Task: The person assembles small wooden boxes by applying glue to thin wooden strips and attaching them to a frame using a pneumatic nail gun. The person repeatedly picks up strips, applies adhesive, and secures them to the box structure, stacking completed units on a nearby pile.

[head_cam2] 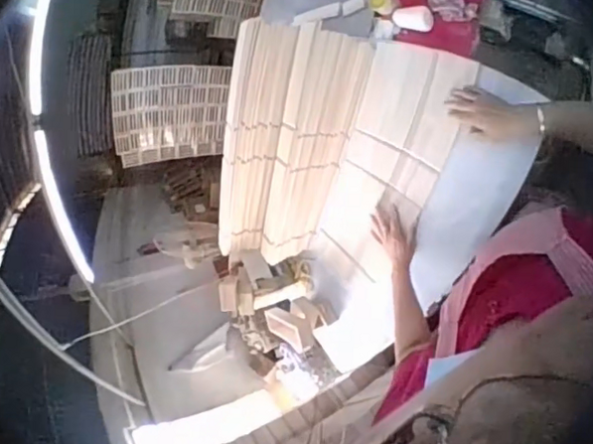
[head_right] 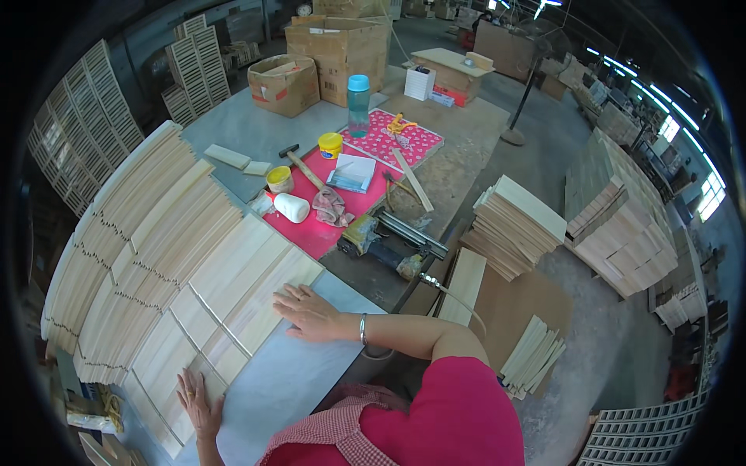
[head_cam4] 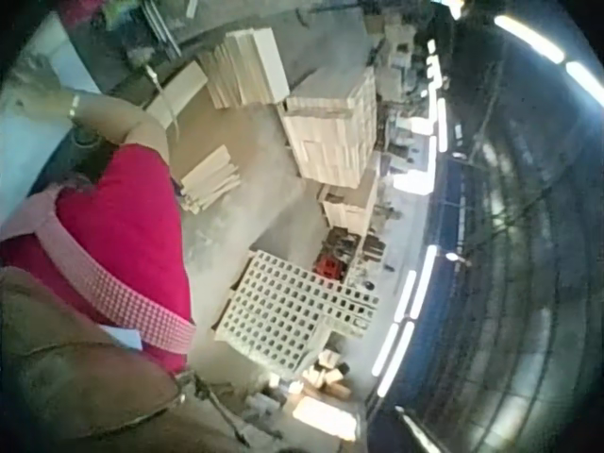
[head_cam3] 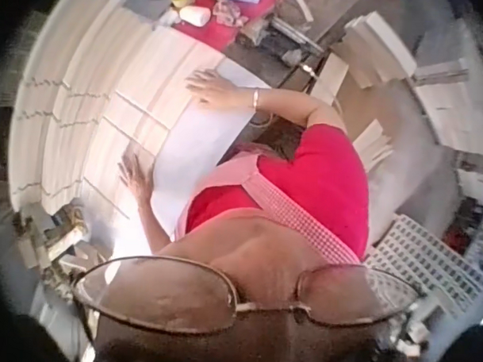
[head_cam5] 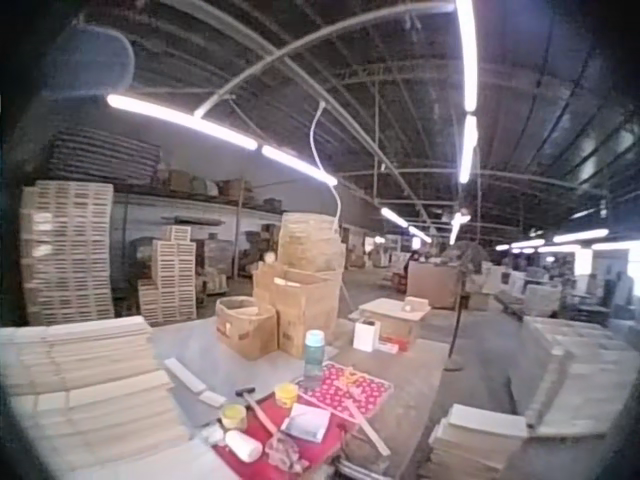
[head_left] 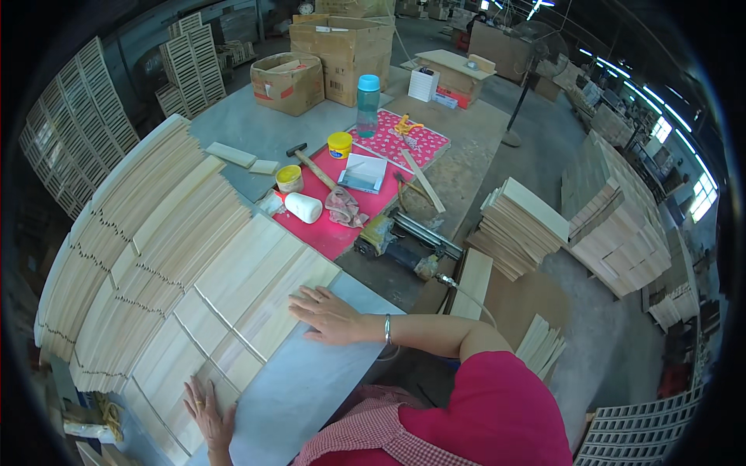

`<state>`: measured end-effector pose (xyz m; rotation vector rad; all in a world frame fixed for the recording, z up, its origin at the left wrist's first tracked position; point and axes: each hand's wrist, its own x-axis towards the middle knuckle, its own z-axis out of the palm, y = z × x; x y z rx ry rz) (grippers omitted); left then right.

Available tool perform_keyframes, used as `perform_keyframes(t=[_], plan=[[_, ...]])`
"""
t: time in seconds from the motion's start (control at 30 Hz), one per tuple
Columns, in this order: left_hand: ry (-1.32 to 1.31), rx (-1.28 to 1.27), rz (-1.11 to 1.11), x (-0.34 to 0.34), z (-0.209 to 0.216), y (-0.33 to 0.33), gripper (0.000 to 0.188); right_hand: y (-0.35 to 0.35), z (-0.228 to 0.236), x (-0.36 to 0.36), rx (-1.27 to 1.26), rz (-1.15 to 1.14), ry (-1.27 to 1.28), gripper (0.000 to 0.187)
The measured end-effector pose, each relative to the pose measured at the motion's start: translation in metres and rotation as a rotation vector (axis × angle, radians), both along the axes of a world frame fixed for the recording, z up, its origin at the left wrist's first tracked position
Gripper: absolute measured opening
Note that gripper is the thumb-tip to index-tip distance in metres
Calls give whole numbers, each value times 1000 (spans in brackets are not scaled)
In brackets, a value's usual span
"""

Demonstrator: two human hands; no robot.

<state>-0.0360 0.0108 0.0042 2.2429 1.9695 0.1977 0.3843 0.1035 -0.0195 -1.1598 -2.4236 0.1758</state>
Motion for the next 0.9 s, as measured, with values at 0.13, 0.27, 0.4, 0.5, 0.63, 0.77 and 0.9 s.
perform_keyframes(t=[0.13, 0.27, 0.4, 0.5, 0.63, 0.77, 0.9], plan=[[29, 17, 87, 7, -19, -12, 82, -4, 3, -8, 4, 10, -45, 59], [44, -4, 104, 23, -12, -44, 85, -16, 8, -2, -52, 72, -63, 51], [30, -90, 86, 25, -5, -64, 92, -4, 0, 7, 127, 133, -123, 34], [63, -114, 71, 15, 12, -73, 105, 7, 17, 5, -77, 147, -260, 24], [132, -3, 311, -50, 35, -102, 127, 9, 49, 1, 100, 165, -269, 17], [230, -129, 528, -132, 29, -153, 97, 14, 61, 14, 64, 168, -284, 14], [75, -60, 455, -167, 9, -185, 47, 15, 68, 33, 139, 74, -254, 13]])
